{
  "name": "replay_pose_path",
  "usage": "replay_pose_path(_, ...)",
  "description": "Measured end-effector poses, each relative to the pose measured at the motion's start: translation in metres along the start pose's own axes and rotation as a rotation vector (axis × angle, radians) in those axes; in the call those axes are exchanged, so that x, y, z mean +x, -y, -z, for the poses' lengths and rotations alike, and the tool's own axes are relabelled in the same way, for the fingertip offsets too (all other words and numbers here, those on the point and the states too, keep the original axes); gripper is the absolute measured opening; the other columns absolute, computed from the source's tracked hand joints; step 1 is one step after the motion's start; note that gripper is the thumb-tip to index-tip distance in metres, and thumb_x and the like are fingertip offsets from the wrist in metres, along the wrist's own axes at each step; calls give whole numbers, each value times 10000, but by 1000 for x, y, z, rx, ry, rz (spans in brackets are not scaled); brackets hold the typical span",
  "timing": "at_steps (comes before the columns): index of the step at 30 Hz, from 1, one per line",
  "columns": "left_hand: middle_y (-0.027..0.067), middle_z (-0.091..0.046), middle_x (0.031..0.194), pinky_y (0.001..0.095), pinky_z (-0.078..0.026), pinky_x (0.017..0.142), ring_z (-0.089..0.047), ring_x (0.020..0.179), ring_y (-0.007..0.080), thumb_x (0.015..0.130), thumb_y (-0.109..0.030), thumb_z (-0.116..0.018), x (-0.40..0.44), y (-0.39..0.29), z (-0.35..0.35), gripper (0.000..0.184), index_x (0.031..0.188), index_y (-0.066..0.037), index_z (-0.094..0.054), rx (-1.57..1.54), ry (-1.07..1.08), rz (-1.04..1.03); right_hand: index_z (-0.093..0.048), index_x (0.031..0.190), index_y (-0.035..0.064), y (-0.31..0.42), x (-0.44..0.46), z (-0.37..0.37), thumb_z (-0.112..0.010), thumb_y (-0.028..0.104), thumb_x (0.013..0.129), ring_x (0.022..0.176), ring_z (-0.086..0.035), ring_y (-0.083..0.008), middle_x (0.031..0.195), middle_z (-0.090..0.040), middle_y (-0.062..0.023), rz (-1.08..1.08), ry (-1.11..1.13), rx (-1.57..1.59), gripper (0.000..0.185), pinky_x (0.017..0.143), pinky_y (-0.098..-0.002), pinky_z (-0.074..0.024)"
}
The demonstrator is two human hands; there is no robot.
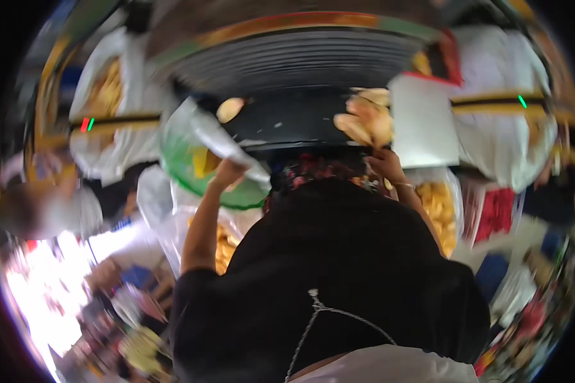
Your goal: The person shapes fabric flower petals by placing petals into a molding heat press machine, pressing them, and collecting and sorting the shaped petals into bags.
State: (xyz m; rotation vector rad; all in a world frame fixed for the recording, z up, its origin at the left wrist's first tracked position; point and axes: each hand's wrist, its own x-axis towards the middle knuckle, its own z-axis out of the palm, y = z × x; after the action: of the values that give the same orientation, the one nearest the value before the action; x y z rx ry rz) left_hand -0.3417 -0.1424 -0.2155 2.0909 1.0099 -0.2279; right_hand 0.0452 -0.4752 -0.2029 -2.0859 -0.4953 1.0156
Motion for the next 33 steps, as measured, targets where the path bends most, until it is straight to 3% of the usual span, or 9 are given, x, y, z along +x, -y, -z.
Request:
replay_pose_path(2,56,-656,739,310,-485,578,-585,569,126,812,-230,-699,-28,1,35,242,931,-20,-676,-466,86,184,-658,735,-8,4,-23,31,-746,278,803,691,-608,-103,677,-632,-86,16,13,221,308,609,-279,-475)
replay_pose_path(3,51,-662,768,302,-479,596,-598,603,134,800,-203,-699,-36,4,51,247,930,5,-666,-407,90,52,-667,761,-3,18,-41,48,-729,258,815,711,-615,-121,707,-639,-94,82,-115,226,273,622,-286,-477)
replay_pose_path(4,61,-669,755,302,-460,593,-598,623,135,774,-193,-706,-52,8,68,241,908,5,-672,-445,69,346,-676,788,3,31,-62,65,-713,237,827,732,-622,-139,737,-646,-103,137,-225,222,240,635,-292,-479)
replay_pose_path(6,79,-679,738,310,-456,593,-610,621,154,758,-144,-703,-57,45,71,186,836,23,-678,-485,53,449,-685,814,9,56,-86,94,-696,216,840,753,-628,-156,767,-653,-112,164,-353,216,209,648,-298,-481)
replay_pose_path(11,82,-682,722,314,-463,624,-615,625,163,781,-90,-665,-48,45,76,109,785,19,-672,-362,131,443,-703,830,51,57,-30,143,-698,142,774,728,-600,-281,769,-668,-98,498,-762,-410,107,684,-377,-476)
replay_pose_path(21,82,-670,674,296,-483,633,-629,627,151,786,-160,-625,-94,53,38,184,752,16,-665,-370,-28,494,-699,740,111,-1,43,120,-681,212,776,694,-611,-260,675,-652,-51,477,-875,-696,109,658,-408,-454)
replay_pose_path(23,90,-660,728,296,-474,606,-641,616,184,785,-145,-689,-103,77,35,203,856,41,-643,193,122,15,-694,746,124,-10,42,119,-679,225,772,734,-610,-241,680,-652,-32,429,-852,-676,105,693,-401,-440)
replay_pose_path(27,78,-662,697,278,-483,602,-614,592,141,806,-128,-651,-130,-20,34,146,799,18,-658,-365,-296,538,-679,692,134,-18,27,121,-679,240,766,750,-599,-222,649,-632,4,414,-821,-702,129,730,-402,-417)
replay_pose_path(33,73,-655,700,275,-480,601,-612,611,139,822,-108,-644,-131,-43,26,124,816,15,-658,-279,-384,339,-669,946,104,-13,23,134,-690,234,774,829,-615,-255,889,-656,-68,382,-826,-721,216,806,-430,-435)
